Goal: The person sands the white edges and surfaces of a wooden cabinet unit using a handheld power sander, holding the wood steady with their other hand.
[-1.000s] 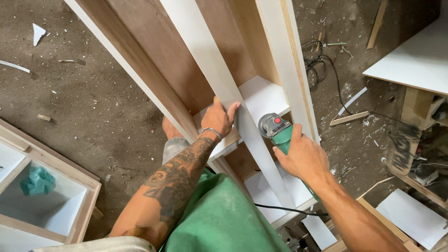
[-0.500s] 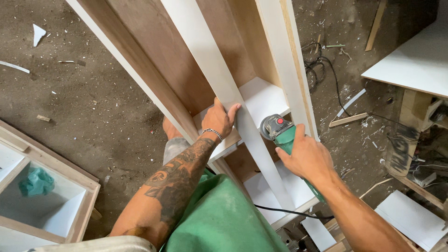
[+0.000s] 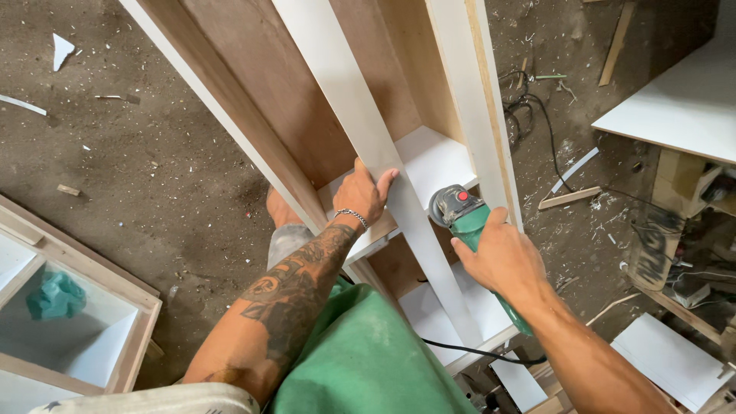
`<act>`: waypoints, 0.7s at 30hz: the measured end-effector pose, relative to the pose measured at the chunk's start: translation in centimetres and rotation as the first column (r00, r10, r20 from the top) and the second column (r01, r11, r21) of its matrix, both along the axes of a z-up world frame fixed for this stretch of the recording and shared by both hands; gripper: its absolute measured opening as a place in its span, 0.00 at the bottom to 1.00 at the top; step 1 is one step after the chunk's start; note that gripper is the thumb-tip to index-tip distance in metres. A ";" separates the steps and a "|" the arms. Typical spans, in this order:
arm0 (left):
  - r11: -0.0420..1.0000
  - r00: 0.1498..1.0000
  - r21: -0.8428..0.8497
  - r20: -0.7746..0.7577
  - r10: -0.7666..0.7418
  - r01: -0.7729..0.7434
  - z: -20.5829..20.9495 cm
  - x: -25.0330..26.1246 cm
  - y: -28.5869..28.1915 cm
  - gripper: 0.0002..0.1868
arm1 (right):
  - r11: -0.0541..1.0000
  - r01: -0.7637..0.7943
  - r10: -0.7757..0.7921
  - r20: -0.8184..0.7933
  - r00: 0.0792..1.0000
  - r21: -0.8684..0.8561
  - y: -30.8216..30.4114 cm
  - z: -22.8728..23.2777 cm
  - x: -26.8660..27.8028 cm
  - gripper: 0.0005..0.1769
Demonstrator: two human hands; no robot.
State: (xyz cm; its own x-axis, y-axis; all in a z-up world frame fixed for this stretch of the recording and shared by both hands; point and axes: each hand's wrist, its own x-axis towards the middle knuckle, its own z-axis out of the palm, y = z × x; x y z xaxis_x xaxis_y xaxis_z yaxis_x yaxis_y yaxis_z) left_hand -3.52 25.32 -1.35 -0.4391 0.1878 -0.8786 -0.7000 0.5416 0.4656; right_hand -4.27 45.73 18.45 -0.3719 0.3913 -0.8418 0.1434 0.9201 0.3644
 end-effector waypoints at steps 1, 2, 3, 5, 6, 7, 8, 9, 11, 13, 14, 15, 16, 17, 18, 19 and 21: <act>1.000 1.000 0.000 0.003 0.001 -0.001 0.1 0.0 -0.1 0.39 | 1.000 -0.001 0.001 0.003 1.000 0.000 0.0 -0.1 0.1 0.42; 1.000 1.000 0.007 -0.002 0.003 -0.003 0.3 0.0 -0.2 0.38 | 1.000 -0.009 0.009 0.011 1.000 0.004 0.1 -0.1 0.2 0.42; 1.000 1.000 0.015 -0.011 0.005 -0.005 0.3 -0.1 -0.2 0.38 | 1.000 -0.016 0.016 0.015 1.000 0.009 0.1 -0.2 0.2 0.42; 1.000 1.000 0.013 -0.013 0.004 -0.004 0.4 -0.2 -0.3 0.38 | 1.000 -0.020 0.020 0.012 1.000 0.001 -0.2 -0.1 0.1 0.41; 1.000 1.000 0.010 -0.013 0.003 -0.003 0.5 -0.2 -0.3 0.38 | 1.000 -0.024 0.024 0.010 1.000 -0.008 -0.4 0.0 0.0 0.40; 1.000 1.000 0.009 -0.015 0.004 -0.004 0.4 -0.1 -0.2 0.38 | 1.000 -0.026 0.026 0.008 1.000 -0.008 -0.5 0.1 0.0 0.40; 1.000 1.000 0.003 -0.015 -0.006 0.006 0.2 0.0 -0.1 0.38 | 1.000 -0.029 0.029 0.006 1.000 -0.006 -0.6 0.2 0.1 0.40; 1.000 1.000 -0.005 -0.014 -0.016 0.016 0.2 0.1 -0.1 0.39 | 0.999 -0.032 0.032 0.007 0.999 -0.005 -0.7 0.3 0.1 0.40; 1.000 1.000 -0.001 -0.015 -0.006 0.006 0.3 0.0 -0.2 0.38 | 0.999 -0.039 0.039 0.008 0.999 -0.013 -0.9 0.3 0.1 0.40; 1.000 1.000 0.007 -0.016 0.000 0.000 0.5 -0.1 -0.2 0.38 | 0.999 -0.042 0.042 0.009 0.999 -0.016 -0.8 0.3 0.2 0.40; 1.000 1.000 0.008 -0.014 -0.007 0.007 0.6 -0.2 -0.3 0.39 | 0.999 -0.039 0.039 0.013 0.999 -0.022 -0.8 0.2 0.3 0.40; 1.000 1.000 0.004 -0.013 -0.012 0.012 0.6 -0.3 -0.5 0.39 | 0.999 -0.038 0.038 0.014 0.999 -0.033 -0.8 0.0 0.3 0.41; 1.000 1.000 0.002 -0.014 -0.011 0.011 0.5 -0.3 -0.4 0.39 | 0.999 -0.039 0.039 0.013 0.999 -0.034 -0.7 0.0 0.2 0.41; 1.000 1.000 0.006 -0.012 -0.012 0.012 0.5 -0.2 -0.4 0.39 | 0.999 -0.039 0.039 0.017 0.999 -0.033 -0.7 0.1 0.1 0.41; 1.000 1.000 0.009 -0.010 -0.013 0.013 0.4 -0.2 -0.3 0.39 | 0.999 -0.038 0.039 0.021 0.999 -0.033 -0.7 0.2 0.0 0.41; 1.000 1.000 0.011 -0.009 -0.015 0.015 0.5 -0.2 -0.3 0.39 | 0.999 -0.036 0.037 0.023 0.999 -0.031 -0.5 0.2 0.0 0.41; 1.000 1.000 0.007 -0.012 -0.012 0.012 0.7 -0.2 -0.5 0.38 | 0.999 -0.044 0.045 0.036 0.998 -0.009 -0.2 0.1 -0.2 0.43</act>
State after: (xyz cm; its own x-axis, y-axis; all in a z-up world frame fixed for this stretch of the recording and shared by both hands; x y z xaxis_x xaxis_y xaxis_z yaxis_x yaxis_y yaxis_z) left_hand -3.74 24.83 -0.65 -0.4471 0.1998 -0.8719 -0.6877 0.5465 0.4779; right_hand -4.49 45.50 18.55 -0.3580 0.3680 -0.8582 0.0892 0.9283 0.3609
